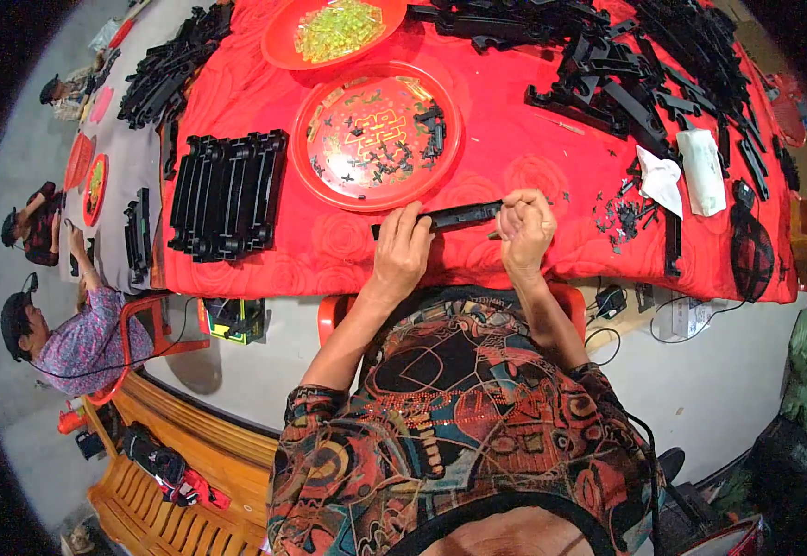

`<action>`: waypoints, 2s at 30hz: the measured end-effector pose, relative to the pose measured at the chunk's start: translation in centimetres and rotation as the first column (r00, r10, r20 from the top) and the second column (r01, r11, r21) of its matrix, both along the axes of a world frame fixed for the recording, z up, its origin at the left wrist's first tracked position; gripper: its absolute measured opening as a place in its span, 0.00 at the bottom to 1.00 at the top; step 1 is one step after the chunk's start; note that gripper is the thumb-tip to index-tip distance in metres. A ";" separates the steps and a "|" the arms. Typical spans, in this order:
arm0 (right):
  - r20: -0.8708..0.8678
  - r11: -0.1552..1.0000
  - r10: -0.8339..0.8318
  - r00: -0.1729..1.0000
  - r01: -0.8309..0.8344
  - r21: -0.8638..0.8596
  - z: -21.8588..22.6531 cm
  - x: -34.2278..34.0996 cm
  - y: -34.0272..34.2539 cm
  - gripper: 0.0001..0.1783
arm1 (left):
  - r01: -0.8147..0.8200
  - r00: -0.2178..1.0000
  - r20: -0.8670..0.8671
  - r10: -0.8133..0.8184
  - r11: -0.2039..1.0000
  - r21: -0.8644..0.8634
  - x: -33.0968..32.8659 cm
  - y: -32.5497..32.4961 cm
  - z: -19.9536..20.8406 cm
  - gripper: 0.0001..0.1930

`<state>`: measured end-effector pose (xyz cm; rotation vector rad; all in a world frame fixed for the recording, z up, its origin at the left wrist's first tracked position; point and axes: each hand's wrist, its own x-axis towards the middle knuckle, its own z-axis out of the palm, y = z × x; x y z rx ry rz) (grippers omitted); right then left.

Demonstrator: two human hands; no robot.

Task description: The person assembles toy gun parts by picking small components from a tray and inserting them into black plastic frames by hand.

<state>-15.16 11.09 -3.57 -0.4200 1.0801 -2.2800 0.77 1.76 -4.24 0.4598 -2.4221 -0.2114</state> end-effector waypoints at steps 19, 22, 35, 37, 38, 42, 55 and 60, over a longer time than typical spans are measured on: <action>-0.062 0.978 0.207 0.976 -0.208 -0.006 1.6 3.7 -4.4 0.19 | -0.044 0.995 0.098 0.034 0.994 0.105 1.5 -0.9 0.5 0.15; -0.130 0.974 0.227 0.965 -0.221 0.058 1.1 4.1 -4.8 0.19 | -0.040 0.998 0.045 0.034 0.988 0.148 1.2 -0.9 0.0 0.13; -0.277 0.944 0.324 0.905 -0.292 0.151 0.0 4.3 -4.6 0.17 | -0.043 0.999 -0.017 0.049 0.966 0.257 0.8 -1.0 0.4 0.08; -0.415 0.942 0.330 0.848 -0.268 0.202 -0.2 4.6 -4.5 0.18 | -0.049 0.999 0.001 0.051 0.961 0.272 0.9 -1.0 0.5 0.08; -0.416 0.941 0.334 0.846 -0.270 0.205 -0.3 4.6 -4.4 0.18 | -0.052 0.999 -0.001 0.054 0.960 0.274 0.9 -1.0 0.5 0.08; -0.422 0.923 0.375 0.825 -0.290 0.254 -0.3 4.4 -4.4 0.18 | -0.046 0.999 0.011 0.044 0.961 0.271 0.8 -1.1 0.4 0.10; -0.380 0.994 0.108 0.919 -0.096 0.052 3.9 5.7 -2.4 0.11 | -0.045 0.999 0.032 0.041 0.991 0.123 2.3 1.0 -1.2 0.12; -0.358 0.964 0.020 0.934 -0.113 -0.241 7.0 3.9 -0.8 0.12 | -0.110 0.993 -0.033 0.116 0.982 0.151 5.0 2.0 0.1 0.12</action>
